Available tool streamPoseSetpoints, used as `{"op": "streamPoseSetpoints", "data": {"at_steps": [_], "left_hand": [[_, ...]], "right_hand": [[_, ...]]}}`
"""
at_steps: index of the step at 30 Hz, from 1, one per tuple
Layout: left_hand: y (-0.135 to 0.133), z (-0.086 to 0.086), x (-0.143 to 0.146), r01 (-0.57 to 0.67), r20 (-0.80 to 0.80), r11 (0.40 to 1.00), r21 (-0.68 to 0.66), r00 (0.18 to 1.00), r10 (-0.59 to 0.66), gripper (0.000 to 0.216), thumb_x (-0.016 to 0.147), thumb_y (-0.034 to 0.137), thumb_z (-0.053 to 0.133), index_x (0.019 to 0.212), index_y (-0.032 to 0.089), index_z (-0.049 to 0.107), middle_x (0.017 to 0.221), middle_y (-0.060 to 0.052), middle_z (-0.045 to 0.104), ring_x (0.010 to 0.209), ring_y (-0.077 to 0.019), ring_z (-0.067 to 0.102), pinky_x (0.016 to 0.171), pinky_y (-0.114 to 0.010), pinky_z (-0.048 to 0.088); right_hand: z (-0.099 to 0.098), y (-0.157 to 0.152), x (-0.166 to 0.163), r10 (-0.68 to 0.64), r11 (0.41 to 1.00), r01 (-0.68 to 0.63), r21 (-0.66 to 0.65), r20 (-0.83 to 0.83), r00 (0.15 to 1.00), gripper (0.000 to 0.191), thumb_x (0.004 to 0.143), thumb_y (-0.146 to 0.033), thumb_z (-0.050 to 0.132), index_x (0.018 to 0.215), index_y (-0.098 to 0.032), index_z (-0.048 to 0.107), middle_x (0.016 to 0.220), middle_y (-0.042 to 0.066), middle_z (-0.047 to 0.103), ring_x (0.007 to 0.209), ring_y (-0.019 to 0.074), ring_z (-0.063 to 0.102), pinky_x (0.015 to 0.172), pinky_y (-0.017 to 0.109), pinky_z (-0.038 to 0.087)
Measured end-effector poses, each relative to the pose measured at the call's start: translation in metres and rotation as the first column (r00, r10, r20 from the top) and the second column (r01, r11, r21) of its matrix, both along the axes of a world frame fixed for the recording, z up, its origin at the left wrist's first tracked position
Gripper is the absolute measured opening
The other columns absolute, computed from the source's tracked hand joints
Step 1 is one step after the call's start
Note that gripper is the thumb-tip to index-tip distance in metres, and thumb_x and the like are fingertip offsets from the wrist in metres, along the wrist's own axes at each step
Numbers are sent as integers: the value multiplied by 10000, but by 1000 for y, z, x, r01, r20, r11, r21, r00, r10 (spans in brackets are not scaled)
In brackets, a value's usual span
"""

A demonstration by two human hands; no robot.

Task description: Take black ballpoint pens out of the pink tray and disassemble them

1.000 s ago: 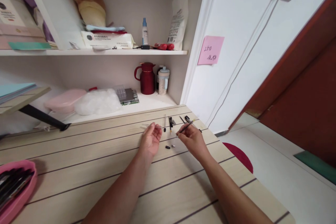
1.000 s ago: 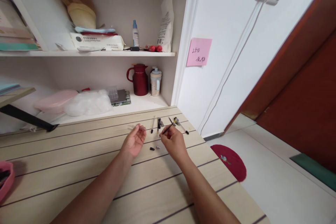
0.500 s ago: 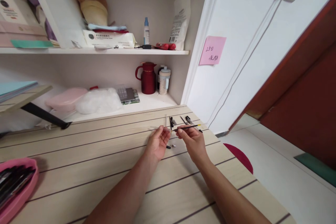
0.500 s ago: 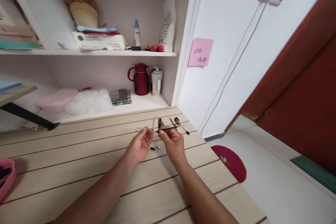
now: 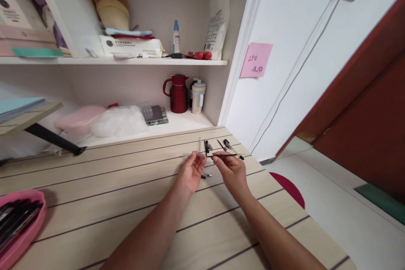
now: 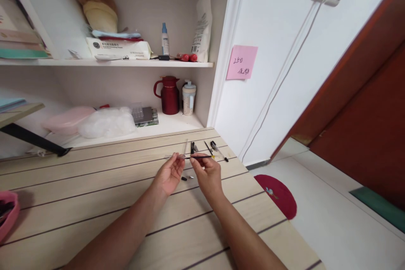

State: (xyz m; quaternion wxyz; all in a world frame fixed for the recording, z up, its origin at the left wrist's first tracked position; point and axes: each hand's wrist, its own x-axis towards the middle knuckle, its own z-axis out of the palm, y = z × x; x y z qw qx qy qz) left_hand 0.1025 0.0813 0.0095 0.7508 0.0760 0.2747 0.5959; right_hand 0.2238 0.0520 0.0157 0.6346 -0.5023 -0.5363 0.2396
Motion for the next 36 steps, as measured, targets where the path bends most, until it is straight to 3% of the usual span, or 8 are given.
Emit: {"op": "streamPoseSetpoints", "data": {"at_steps": [12,17,23,30,36], "left_hand": [[-1,-2,3,15,-11,1000,-19,1000,-15,34,727,142,614,724,113,596,642,-33,656,592,-98,630,603,-190,521],[-3,-7,4,105,-60,994,-21,993,-106,107,716,217,632,721,124,579,621,-32,647,579,-122,629,556,-216,513],[-5,-8,5,110,-53,994,7,993,-109,114,720,224,627,738,130,565,622,-26,632,557,-106,610,567,-213,501],[0,-10,1,57,-58,998,8,997,-56,91,751,225,584,725,148,544,625,-24,627,576,-131,620,600,-265,507],[3,-8,-3,27,-32,999,-32,999,-28,86,765,223,565,719,161,528,618,-23,622,614,-153,640,615,-275,515]], "right_hand": [[-11,6,-1,38,999,-38,-12,-3,999,184,690,-337,614,722,-171,685,830,79,672,679,172,602,584,287,492],[-12,7,-2,77,995,-76,-66,9,997,189,684,-336,611,692,-166,691,853,86,668,683,174,601,573,284,499],[-11,6,-2,149,979,-148,-142,-1,989,325,666,-336,625,935,-155,649,736,54,643,520,121,537,468,251,471],[3,1,-2,173,968,-175,-179,-28,985,371,655,-348,636,962,-146,585,577,-19,538,456,104,486,442,238,424],[11,-7,-1,147,981,-154,-117,-64,987,347,725,-407,560,973,-164,555,594,-34,496,455,92,468,448,231,416]]}}
